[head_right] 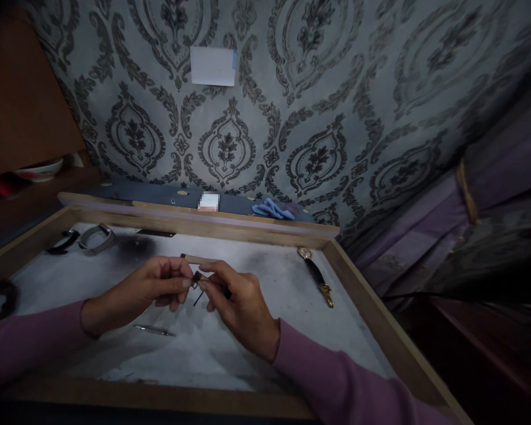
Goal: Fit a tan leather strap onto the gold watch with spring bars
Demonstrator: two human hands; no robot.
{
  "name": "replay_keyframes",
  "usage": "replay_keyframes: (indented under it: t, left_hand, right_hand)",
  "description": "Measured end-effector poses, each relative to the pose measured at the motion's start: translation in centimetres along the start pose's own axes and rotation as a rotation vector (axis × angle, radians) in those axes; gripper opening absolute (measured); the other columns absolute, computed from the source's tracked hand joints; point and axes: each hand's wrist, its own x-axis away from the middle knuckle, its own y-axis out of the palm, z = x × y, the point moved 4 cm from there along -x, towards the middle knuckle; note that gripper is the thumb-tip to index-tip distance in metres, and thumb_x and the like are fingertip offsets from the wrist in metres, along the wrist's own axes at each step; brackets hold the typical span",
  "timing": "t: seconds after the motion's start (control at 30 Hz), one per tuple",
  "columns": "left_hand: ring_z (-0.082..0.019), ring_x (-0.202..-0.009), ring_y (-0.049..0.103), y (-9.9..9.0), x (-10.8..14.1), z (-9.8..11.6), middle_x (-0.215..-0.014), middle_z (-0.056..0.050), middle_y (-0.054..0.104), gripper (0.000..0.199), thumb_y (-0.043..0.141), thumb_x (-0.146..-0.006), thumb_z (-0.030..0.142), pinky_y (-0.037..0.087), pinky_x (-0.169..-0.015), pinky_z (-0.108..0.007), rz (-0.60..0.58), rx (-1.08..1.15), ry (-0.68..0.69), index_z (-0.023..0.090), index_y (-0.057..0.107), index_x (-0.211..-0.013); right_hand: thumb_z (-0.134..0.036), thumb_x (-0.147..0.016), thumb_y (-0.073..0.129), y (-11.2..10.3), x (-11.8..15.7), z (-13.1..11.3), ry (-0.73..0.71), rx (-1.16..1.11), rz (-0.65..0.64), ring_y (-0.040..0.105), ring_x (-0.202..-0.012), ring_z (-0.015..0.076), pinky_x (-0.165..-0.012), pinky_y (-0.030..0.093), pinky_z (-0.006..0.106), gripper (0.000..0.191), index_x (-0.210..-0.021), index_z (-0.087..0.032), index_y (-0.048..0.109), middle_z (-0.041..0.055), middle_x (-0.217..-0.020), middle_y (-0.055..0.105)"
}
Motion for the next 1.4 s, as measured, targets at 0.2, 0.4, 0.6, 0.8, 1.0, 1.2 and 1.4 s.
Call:
replay_keyframes:
  t: [0.2,0.4,0.6,0.8,1.0,1.2,1.4]
  left_hand:
    - [-0.007,-0.048,0.050,0.3,0.3,1.1,-0.059,0.003,0.057,0.022,0.066,-0.075,0.034,0.028,-0.044,-0.019,-0.026,-0.048,0.077,0.016,0.055,-0.074]
    - [-0.008,-0.049,0.048,0.5,0.5,1.6,-0.060,0.003,0.056,0.022,0.064,-0.078,0.035,0.031,-0.044,-0.019,-0.027,-0.073,0.169,0.016,0.055,-0.073]
    - [-0.008,-0.050,0.050,0.5,0.5,1.7,-0.062,0.002,0.058,0.017,0.064,-0.077,0.031,0.034,-0.045,-0.020,-0.019,-0.084,0.149,0.016,0.055,-0.077]
    - [-0.007,-0.048,0.049,0.6,0.4,1.7,-0.059,0.004,0.057,0.014,0.062,-0.076,0.028,0.031,-0.043,-0.019,-0.008,-0.069,0.113,0.016,0.054,-0.075]
    - [-0.007,-0.045,0.051,0.3,0.3,1.1,-0.057,0.004,0.058,0.017,0.063,-0.073,0.030,0.026,-0.041,-0.018,0.022,-0.080,0.054,0.017,0.054,-0.076]
    - [-0.008,-0.044,0.051,0.2,0.1,0.5,-0.056,0.005,0.059,0.017,0.064,-0.070,0.030,0.025,-0.040,-0.018,0.037,-0.045,0.015,0.017,0.055,-0.077]
    - [-0.007,-0.042,0.050,0.1,-0.1,0.1,-0.055,0.005,0.058,0.019,0.065,-0.068,0.030,0.024,-0.039,-0.018,0.046,0.006,-0.011,0.017,0.055,-0.076]
  right_hand:
    - [-0.035,-0.084,0.067,0.2,-0.7,0.4,0.225,-0.396,-0.044,0.060,-0.044,0.0095,-0.041,0.046,0.020,0.021,-0.094,-0.017,0.065,0.0010,-0.069,0.068]
    - [-0.040,-0.073,0.077,0.7,-1.1,1.2,0.475,-0.640,-0.086,0.058,-0.038,0.0084,-0.032,0.031,0.014,0.031,-0.088,-0.015,0.066,0.0000,-0.061,0.068]
    - [-0.037,-0.071,0.079,0.8,-1.0,1.9,0.552,-0.727,-0.085,0.057,-0.037,0.0070,-0.033,0.030,0.014,0.029,-0.085,-0.015,0.065,-0.0006,-0.061,0.070]
    - [-0.036,-0.072,0.078,0.9,-1.0,1.9,0.545,-0.731,-0.100,0.057,-0.038,0.0069,-0.033,0.030,0.014,0.028,-0.087,-0.015,0.066,-0.0006,-0.062,0.070]
    - [-0.037,-0.073,0.077,0.8,-1.1,1.5,0.508,-0.673,-0.085,0.057,-0.038,0.0073,-0.033,0.030,0.015,0.028,-0.087,-0.016,0.065,-0.0013,-0.061,0.069]
    - [-0.037,-0.076,0.075,0.9,-1.0,1.3,0.432,-0.594,-0.067,0.058,-0.039,0.0078,-0.034,0.031,0.015,0.028,-0.090,-0.016,0.065,-0.0014,-0.062,0.067]
    - [-0.038,-0.078,0.072,0.8,-0.8,1.0,0.397,-0.540,-0.067,0.058,-0.042,0.0081,-0.036,0.032,0.016,0.027,-0.092,-0.015,0.065,0.0005,-0.066,0.068]
